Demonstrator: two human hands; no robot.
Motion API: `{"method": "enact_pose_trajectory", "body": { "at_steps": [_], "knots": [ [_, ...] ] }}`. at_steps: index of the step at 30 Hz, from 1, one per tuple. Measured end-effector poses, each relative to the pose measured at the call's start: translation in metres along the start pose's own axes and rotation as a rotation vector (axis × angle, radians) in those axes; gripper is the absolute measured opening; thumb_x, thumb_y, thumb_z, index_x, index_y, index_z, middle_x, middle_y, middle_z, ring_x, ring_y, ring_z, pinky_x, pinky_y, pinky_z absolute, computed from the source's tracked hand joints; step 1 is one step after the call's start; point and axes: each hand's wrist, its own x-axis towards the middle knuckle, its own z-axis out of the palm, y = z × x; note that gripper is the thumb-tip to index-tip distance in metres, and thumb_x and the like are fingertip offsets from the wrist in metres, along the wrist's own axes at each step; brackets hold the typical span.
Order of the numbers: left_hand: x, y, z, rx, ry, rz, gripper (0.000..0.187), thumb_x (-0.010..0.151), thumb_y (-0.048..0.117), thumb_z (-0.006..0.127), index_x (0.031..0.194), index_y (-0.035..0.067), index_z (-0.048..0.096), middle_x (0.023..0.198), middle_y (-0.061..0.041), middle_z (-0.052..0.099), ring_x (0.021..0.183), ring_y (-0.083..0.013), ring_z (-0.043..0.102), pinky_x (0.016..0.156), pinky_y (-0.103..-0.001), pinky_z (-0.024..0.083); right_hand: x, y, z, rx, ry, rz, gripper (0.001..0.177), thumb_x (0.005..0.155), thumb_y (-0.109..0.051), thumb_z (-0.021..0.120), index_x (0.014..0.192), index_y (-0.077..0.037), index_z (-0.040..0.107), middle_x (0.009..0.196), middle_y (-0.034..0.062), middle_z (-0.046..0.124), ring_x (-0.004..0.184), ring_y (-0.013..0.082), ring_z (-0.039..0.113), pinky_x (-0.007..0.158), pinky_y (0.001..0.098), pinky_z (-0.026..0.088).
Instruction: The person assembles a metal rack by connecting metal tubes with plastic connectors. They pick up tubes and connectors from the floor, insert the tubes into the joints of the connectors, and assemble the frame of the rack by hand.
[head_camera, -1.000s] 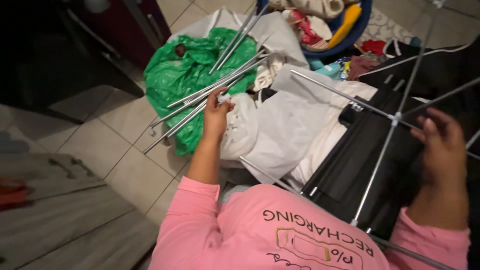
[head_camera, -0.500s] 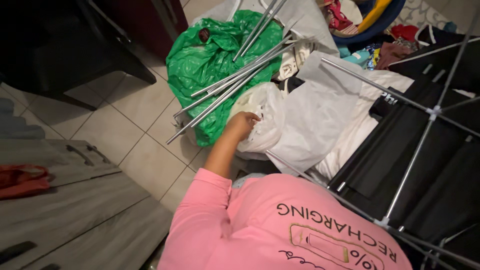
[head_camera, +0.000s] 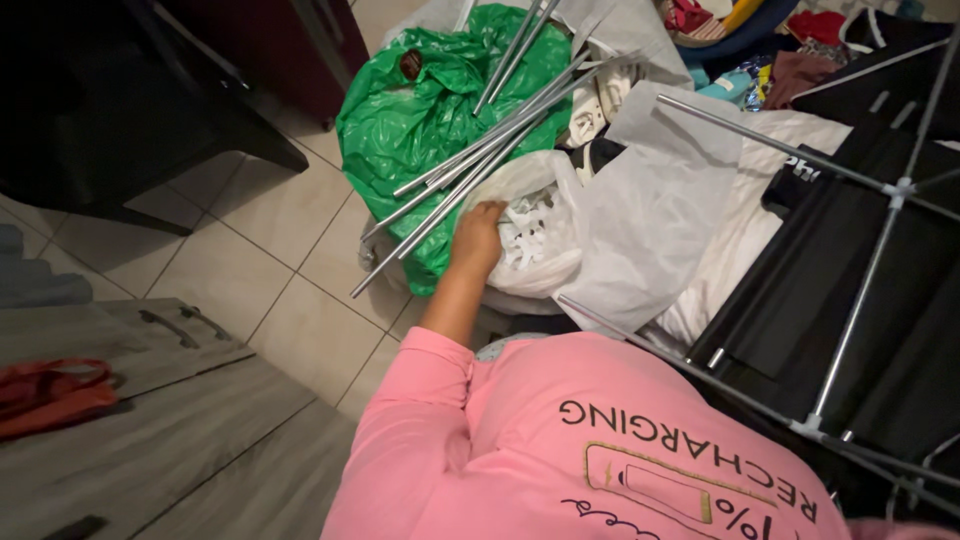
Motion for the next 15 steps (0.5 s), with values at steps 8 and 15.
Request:
{"method": "enact_pose_trajectory", "body": {
  "at_steps": [8, 15],
  "knots": [
    [0.003, 0.012, -0.010, -0.011, -0.098, 0.056, 0.035, 0.085, -0.002, 0.056, 0.110, 0.014, 0.074, 0.112, -0.015, 0.068, 0.103, -0.0387, 0.064, 0.090, -0.048, 0.051, 0.074, 0.020, 0.066, -0.032, -0.233, 0.167, 0.043, 0.102, -0.006, 0.062, 0.144, -0.001, 0.055, 0.130, 0.0127, 0.067, 0.123, 0.0199, 0.065, 0.109, 0.0332, 0.050],
    [-0.001, 0.022, -0.024, -0.041, -0.147, 0.157, 0.023, 0.065, 0.011, 0.081, 0.086, 0.013, 0.073, 0.100, -0.010, 0.066, 0.100, -0.0359, 0.065, 0.088, -0.047, 0.051, 0.114, 0.061, 0.114, -0.210, -0.658, 0.251, 0.048, 0.093, -0.011, 0.063, 0.140, -0.005, 0.056, 0.126, 0.0090, 0.070, 0.110, 0.0181, 0.068, 0.089, 0.0342, 0.053]
  ]
}}
